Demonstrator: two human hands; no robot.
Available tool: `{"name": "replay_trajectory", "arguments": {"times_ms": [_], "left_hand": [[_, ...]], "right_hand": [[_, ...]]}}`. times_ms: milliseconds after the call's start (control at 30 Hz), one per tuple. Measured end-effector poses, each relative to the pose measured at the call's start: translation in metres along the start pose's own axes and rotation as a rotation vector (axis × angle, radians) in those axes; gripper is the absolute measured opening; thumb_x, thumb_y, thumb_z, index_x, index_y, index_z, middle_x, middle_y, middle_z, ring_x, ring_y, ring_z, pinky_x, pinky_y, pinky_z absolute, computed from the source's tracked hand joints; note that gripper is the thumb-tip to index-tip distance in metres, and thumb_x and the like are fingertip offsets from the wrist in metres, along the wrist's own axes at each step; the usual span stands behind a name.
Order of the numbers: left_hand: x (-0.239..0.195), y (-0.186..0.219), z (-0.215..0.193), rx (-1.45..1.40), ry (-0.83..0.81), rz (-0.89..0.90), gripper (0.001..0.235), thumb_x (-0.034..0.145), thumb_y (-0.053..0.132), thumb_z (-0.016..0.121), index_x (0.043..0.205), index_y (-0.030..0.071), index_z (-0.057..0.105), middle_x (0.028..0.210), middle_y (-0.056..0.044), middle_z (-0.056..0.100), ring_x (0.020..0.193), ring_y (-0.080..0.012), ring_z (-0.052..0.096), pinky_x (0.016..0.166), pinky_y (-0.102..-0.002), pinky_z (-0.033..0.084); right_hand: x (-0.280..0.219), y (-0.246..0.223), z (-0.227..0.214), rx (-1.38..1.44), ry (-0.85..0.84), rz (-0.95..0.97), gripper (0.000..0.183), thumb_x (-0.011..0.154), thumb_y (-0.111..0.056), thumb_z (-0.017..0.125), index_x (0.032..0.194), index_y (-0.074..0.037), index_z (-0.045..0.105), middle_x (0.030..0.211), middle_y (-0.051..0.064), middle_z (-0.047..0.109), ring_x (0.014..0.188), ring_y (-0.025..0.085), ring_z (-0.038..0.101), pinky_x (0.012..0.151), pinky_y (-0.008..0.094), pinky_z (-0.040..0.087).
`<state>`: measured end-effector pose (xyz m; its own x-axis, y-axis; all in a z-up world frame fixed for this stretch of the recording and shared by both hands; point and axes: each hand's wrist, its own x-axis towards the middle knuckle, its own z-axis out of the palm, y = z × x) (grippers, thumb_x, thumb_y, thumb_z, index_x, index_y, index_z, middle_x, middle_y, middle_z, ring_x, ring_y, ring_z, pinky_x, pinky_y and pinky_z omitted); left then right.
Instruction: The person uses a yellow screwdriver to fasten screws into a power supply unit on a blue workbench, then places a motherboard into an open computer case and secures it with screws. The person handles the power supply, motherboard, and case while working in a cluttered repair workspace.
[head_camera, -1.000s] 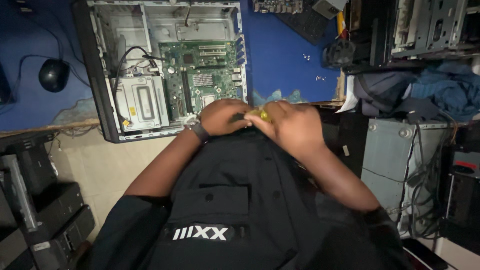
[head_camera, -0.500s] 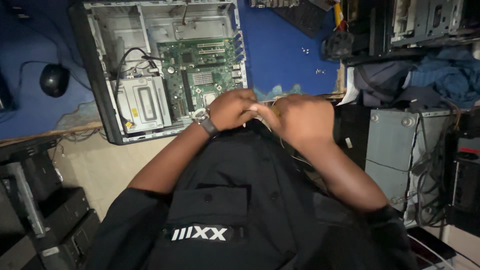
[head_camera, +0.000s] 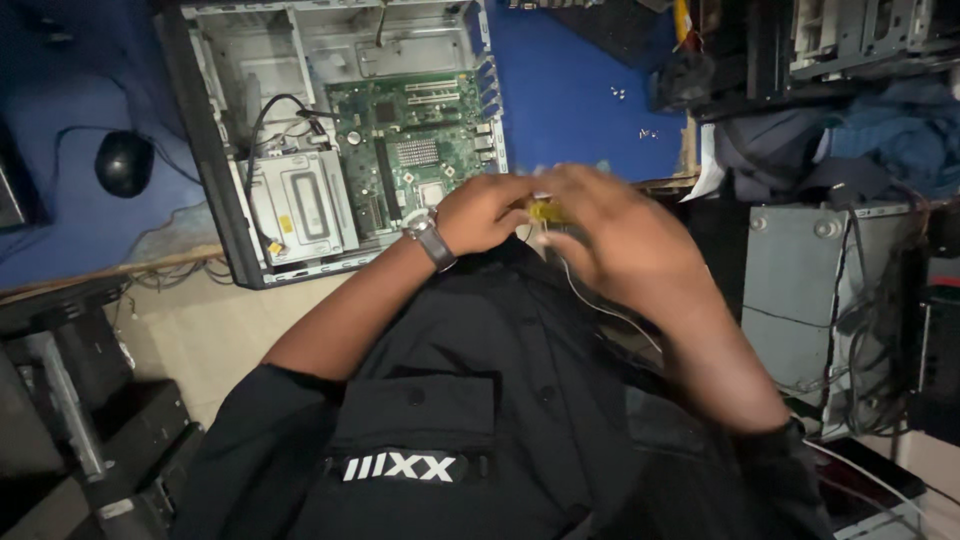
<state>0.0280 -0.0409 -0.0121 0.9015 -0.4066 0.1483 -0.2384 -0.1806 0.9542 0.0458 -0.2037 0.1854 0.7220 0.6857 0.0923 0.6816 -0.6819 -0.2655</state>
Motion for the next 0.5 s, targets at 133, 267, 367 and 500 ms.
{"name": "replay_trajectory", "arguments": {"times_ms": [133, 267, 367, 500], "left_hand": [[-0.006, 0.002, -0.002, 0.041, -0.045, 0.014, 0.034, 0.091, 0.016, 0.070, 0.124, 0.010, 0.067, 0.108, -0.012, 0.074, 0.097, -0.0330, 0.070, 0.081, -0.043, 0.055], [-0.003, 0.008, -0.003, 0.098, -0.006, 0.044, 0.027, 0.089, 0.022, 0.076, 0.112, 0.012, 0.068, 0.106, -0.012, 0.074, 0.094, -0.0307, 0.071, 0.080, -0.041, 0.057], [0.001, 0.009, -0.008, 0.046, -0.016, -0.014, 0.037, 0.092, 0.025, 0.073, 0.126, 0.013, 0.064, 0.101, -0.011, 0.075, 0.092, -0.0292, 0.073, 0.082, -0.040, 0.056], [0.002, 0.009, -0.012, 0.036, -0.135, -0.120, 0.042, 0.092, 0.018, 0.065, 0.134, 0.017, 0.065, 0.099, -0.011, 0.076, 0.091, -0.0294, 0.073, 0.080, -0.041, 0.056]], "right_hand": [[-0.008, -0.001, 0.022, -0.203, -0.163, 0.183, 0.034, 0.098, -0.041, 0.071, 0.102, -0.007, 0.071, 0.079, 0.014, 0.069, 0.068, 0.034, 0.069, 0.059, 0.045, 0.056], [0.000, -0.004, 0.033, -0.423, -0.327, 0.367, 0.049, 0.101, -0.062, 0.064, 0.086, -0.015, 0.072, 0.076, 0.008, 0.071, 0.071, 0.029, 0.070, 0.064, 0.043, 0.056], [0.000, -0.008, 0.019, -0.204, -0.100, 0.191, 0.031, 0.093, -0.041, 0.074, 0.093, -0.010, 0.074, 0.080, 0.012, 0.071, 0.071, 0.033, 0.070, 0.060, 0.044, 0.056], [-0.008, -0.019, 0.006, 0.027, -0.043, 0.026, 0.034, 0.095, -0.027, 0.067, 0.111, 0.002, 0.074, 0.095, 0.020, 0.071, 0.076, 0.037, 0.068, 0.063, 0.043, 0.055]]}}
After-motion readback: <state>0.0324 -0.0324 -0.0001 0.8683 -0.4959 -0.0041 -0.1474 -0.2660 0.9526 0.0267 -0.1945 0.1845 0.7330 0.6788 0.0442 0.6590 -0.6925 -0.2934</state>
